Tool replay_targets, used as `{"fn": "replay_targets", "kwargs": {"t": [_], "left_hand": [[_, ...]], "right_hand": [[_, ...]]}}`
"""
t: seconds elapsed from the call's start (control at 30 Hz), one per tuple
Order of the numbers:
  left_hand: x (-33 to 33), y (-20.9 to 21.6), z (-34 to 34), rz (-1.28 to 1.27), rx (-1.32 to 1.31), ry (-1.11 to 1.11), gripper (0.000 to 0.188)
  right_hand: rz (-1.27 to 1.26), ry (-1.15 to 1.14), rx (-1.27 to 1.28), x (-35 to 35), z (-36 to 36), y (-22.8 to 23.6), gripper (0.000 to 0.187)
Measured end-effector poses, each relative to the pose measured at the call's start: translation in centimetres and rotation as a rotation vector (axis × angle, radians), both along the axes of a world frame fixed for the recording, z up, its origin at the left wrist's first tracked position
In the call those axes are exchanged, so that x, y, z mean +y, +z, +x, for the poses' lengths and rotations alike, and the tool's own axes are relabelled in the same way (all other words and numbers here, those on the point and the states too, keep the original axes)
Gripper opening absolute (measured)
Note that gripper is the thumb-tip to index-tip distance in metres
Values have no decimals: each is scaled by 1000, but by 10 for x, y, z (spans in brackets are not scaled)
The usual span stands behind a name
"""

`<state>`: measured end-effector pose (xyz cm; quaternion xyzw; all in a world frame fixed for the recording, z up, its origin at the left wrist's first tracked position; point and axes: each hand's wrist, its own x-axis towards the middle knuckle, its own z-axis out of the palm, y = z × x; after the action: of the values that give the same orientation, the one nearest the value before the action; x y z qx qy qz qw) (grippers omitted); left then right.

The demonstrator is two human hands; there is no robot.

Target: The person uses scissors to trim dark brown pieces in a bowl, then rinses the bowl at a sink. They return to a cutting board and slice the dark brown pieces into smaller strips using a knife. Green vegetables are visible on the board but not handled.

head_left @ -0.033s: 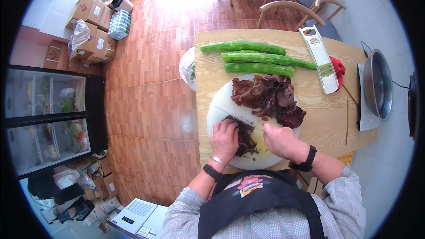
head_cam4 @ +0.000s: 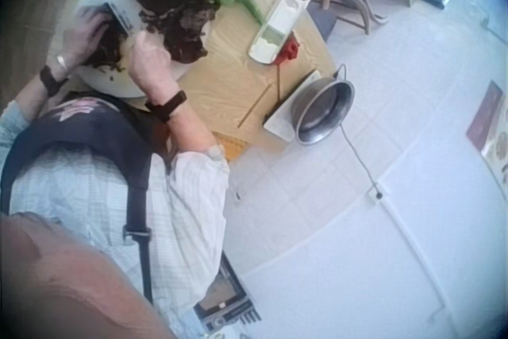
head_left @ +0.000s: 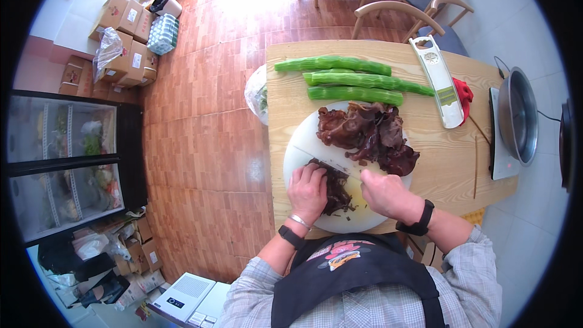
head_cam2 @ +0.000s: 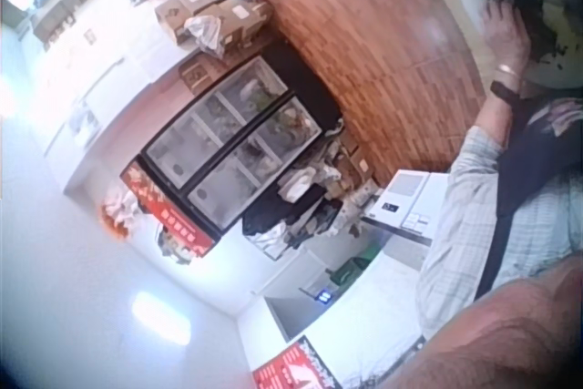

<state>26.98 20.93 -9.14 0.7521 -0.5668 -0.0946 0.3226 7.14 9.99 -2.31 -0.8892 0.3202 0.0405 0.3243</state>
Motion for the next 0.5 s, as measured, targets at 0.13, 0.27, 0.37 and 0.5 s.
{"fn": "replay_targets", "kwargs": {"t": [0.13, 0.27, 0.37, 0.5], "left_hand": [[0, 0, 3, -2, 9, -23, 17], [0, -2, 4, -20, 6, -41, 18], [1, -5, 4, -41, -5, -49, 18], [1, -3, 4, -55, 8, -44, 20]], "right_hand": [[0, 23, 41, -1, 2, -4, 13], [25, -13, 47, 6, 9, -27, 14], [14, -63, 35, 6, 10, -30, 14], [-19, -7, 48, 5, 6, -13, 14]]}}
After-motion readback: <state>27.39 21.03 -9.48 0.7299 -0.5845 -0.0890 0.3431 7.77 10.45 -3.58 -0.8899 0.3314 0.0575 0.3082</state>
